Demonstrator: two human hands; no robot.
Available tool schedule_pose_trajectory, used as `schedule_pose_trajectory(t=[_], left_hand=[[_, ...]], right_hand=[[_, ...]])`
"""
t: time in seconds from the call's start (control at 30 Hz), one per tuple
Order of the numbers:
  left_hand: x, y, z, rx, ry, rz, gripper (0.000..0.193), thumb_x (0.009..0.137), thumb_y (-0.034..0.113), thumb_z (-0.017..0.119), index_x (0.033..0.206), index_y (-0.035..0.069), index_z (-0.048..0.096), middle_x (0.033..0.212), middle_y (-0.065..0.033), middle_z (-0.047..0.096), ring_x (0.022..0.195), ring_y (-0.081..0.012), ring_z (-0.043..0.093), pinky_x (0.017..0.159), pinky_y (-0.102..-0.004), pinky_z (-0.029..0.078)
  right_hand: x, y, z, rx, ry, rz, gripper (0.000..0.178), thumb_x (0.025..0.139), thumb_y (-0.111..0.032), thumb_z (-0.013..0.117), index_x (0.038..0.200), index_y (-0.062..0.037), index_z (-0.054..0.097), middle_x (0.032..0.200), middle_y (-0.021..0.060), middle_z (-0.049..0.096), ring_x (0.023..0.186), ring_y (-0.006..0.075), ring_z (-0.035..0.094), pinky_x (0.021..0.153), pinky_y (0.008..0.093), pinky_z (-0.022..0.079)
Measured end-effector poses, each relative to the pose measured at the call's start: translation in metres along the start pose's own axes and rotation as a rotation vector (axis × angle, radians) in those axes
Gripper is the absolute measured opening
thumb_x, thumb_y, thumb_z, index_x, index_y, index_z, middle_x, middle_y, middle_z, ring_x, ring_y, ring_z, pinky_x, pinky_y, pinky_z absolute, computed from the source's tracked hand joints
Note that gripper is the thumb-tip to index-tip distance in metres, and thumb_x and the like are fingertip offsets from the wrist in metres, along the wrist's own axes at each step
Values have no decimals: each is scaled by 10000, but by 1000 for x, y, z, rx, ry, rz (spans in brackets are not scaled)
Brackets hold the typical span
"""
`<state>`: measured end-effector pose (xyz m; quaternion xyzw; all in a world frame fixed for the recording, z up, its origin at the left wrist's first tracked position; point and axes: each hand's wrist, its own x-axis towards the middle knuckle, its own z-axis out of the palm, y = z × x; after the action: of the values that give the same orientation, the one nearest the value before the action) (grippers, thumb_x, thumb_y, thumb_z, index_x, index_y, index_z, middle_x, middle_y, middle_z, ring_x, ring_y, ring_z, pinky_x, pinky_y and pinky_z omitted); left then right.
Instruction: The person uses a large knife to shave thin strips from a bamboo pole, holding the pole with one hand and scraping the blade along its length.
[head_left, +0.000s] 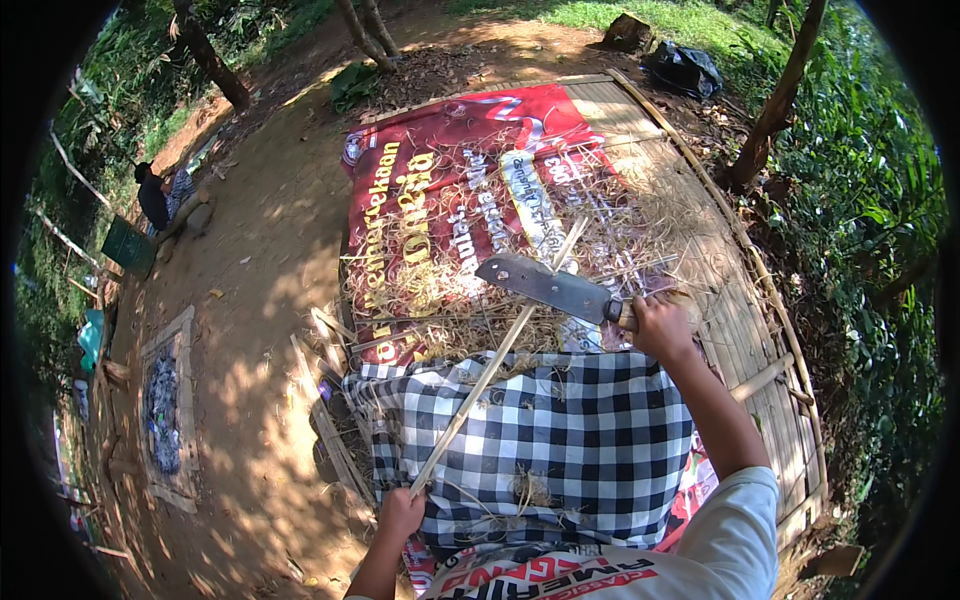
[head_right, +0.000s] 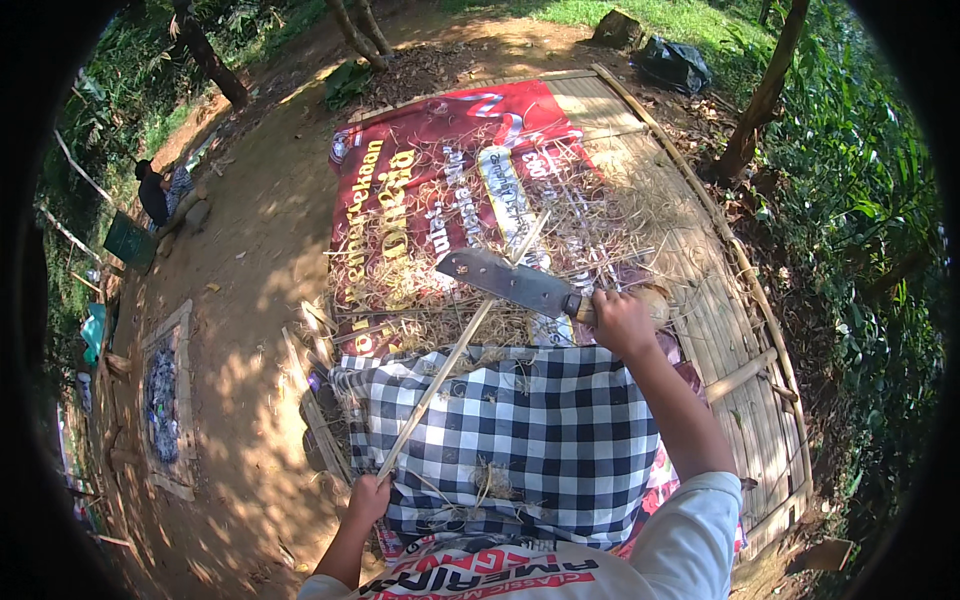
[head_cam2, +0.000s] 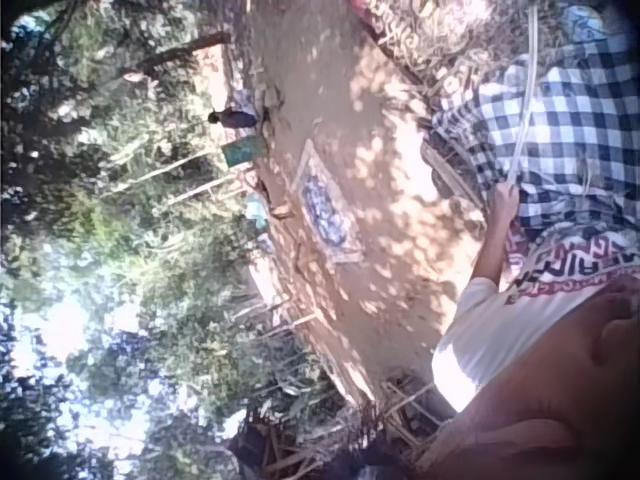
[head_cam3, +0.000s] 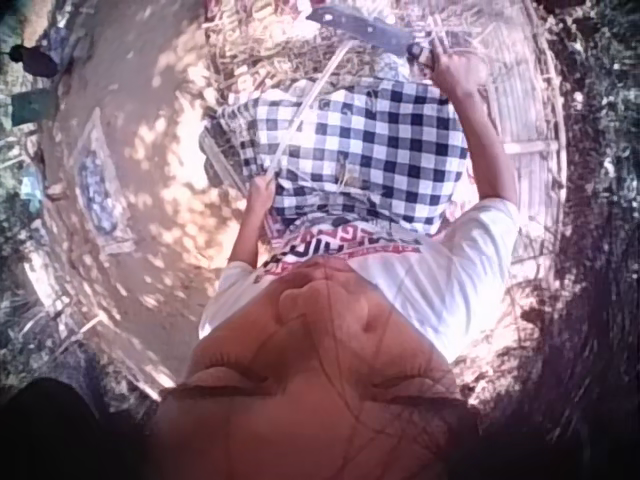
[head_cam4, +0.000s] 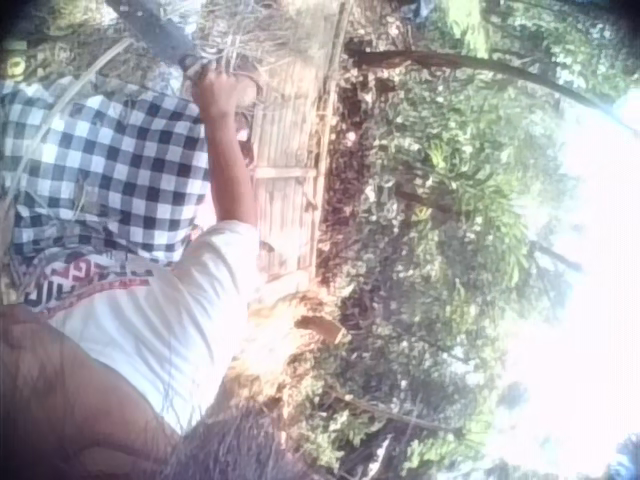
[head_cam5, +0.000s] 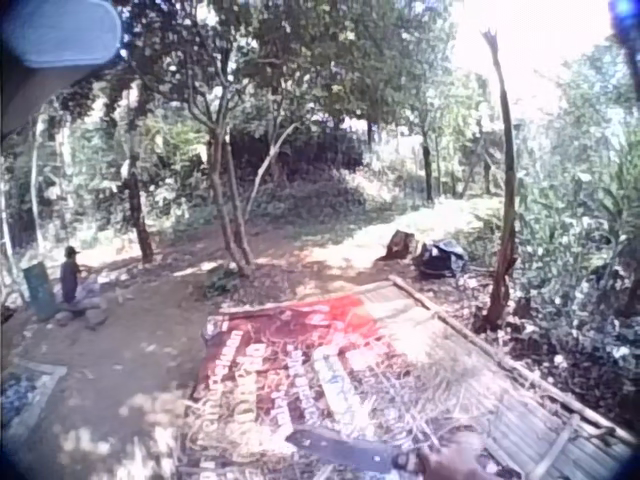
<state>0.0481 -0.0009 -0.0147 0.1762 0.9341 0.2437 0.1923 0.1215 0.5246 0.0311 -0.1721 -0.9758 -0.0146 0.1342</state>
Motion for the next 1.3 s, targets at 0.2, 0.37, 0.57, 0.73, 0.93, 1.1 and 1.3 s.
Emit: schedule_pose_trajectory(t=[0.2,0.37,0.57,0.73,0.93,1.1,1.3], left_hand=[[-4,-21,10,-3,-23,-15,356,872,256,597,713,-62,626,657,-301,560,686,-476,603,565,-496,458],[-3,-36,11,0,-46,-5,359,865,268,600,723,-61,626,662,-300,562,689,-475,601,567,-491,459],[6,-9,0,24,-54,-7,343,842,266,614,720,-55,633,674,-299,571,693,-475,605,592,-493,474],[2,-25,11,10,-33,-11,361,855,269,603,710,-59,636,665,-303,571,690,-477,605,598,-513,468],[2,-30,8,22,-86,-25,376,860,284,592,719,-62,631,675,-305,569,689,-476,604,588,-512,458],[2,-23,8,36,-49,-28,351,839,279,603,730,-53,638,686,-299,580,698,-474,607,597,-507,467],[2,-22,4,55,-57,-41,296,804,234,621,720,-50,632,680,-287,587,706,-471,609,616,-502,477]], right_hand=[[-15,-79,-7,109,-101,-262,154,742,-106,559,883,-49,537,777,123,640,737,277,668,672,387,514],[9,-49,7,0,32,-477,171,802,-206,585,871,-51,562,793,103,652,731,264,675,665,377,509],[12,25,3,-93,-23,43,157,775,-146,608,889,-49,561,783,143,659,721,296,681,658,405,528],[-3,-37,5,96,-18,-91,228,687,-102,610,899,-39,551,764,135,641,724,292,668,670,387,520],[7,-47,-3,15,59,-460,99,760,-113,543,847,-68,550,742,86,619,713,254,647,706,366,498],[29,23,-9,21,21,221,137,729,-80,585,857,-48,548,788,141,648,728,316,662,689,397,527],[9,-10,13,-18,-48,64,133,730,-73,561,858,-49,535,741,137,630,704,304,657,658,401,516]])
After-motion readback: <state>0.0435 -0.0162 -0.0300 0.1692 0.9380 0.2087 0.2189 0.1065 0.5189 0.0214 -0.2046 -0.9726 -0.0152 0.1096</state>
